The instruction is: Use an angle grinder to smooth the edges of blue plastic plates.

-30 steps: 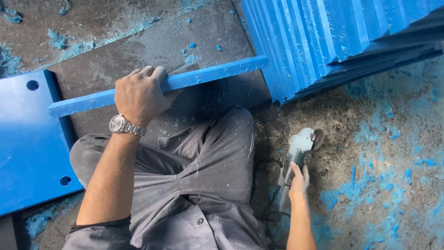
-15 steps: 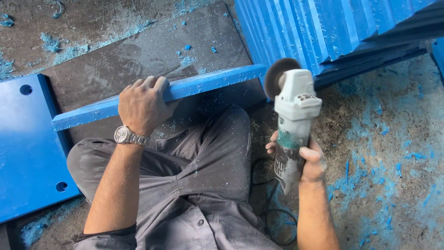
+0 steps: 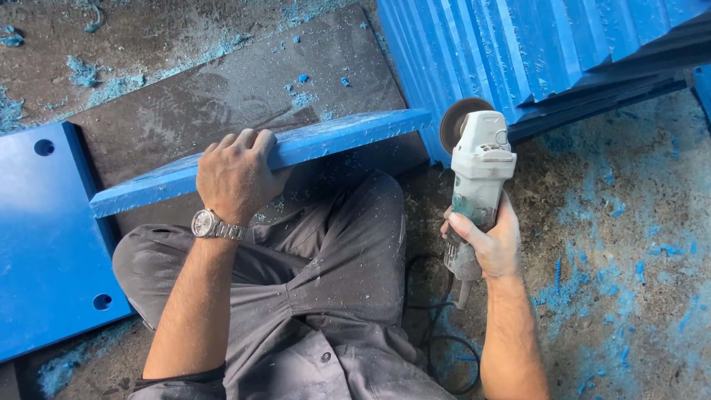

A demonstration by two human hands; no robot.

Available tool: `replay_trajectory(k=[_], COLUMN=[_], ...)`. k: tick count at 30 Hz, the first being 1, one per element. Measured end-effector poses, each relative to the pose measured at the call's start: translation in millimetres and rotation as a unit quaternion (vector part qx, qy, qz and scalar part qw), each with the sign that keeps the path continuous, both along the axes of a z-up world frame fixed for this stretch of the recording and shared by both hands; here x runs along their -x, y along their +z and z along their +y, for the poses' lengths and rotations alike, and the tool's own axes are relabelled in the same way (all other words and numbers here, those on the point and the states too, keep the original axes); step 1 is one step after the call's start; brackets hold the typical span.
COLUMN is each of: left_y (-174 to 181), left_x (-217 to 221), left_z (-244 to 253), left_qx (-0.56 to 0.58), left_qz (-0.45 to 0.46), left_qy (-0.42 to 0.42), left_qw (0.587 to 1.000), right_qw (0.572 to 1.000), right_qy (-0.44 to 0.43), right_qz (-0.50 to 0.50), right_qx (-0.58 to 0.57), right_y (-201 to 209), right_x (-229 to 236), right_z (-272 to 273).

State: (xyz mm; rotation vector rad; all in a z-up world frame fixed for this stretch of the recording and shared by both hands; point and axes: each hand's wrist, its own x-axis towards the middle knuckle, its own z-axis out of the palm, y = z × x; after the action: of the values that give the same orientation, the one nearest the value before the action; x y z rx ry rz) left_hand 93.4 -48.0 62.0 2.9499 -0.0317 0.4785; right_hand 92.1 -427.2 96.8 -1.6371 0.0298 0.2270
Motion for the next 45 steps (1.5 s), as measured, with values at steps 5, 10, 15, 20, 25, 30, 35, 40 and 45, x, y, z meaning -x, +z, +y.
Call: replay_trajectory(k=[5, 10, 15, 20, 25, 30, 35, 40, 45], left_y=[0, 0, 1, 2, 1, 0, 0, -1, -1], left_x=[2, 2, 3, 4, 6, 5, 4, 5, 6], left_z=[0, -2, -3, -4, -4, -3, -4, -4, -5], left_qx=[0.000, 0.000, 0.001, 0.002, 0.002, 0.001, -0.006, 0.005, 0.009], left_qz=[0.001, 0.004, 0.004, 0.006, 0.001, -0.006, -0.003, -0.009, -0.008], left_qy=[0.001, 0.002, 0.002, 0.002, 0.004, 0.002, 0.004, 0.002, 0.007], left_qw=[1.000, 1.000, 1.000, 1.000, 1.000, 1.000, 1.000, 1.000, 1.000], right_qw=[1.000, 0.999, 0.999, 0.998, 0.998, 0.996, 0.987, 0.981, 0.995], right_qy=[0.004, 0.010, 0.012, 0.018, 0.021, 0.029, 0.053, 0.094, 0.004], right_qz=[-0.009, -0.008, 0.002, 0.015, 0.018, 0.009, 0.009, -0.019, 0.039], right_qx=[0.019, 0.044, 0.051, 0.050, 0.055, 0.079, 0.149, 0.167, 0.097], right_y=[1, 0, 1, 2, 3, 2, 12, 7, 11], right_x=[-9, -16, -20, -19, -17, -14, -9, -5, -6], right_z=[-2, -1, 0, 0, 1, 1, 17, 24, 20])
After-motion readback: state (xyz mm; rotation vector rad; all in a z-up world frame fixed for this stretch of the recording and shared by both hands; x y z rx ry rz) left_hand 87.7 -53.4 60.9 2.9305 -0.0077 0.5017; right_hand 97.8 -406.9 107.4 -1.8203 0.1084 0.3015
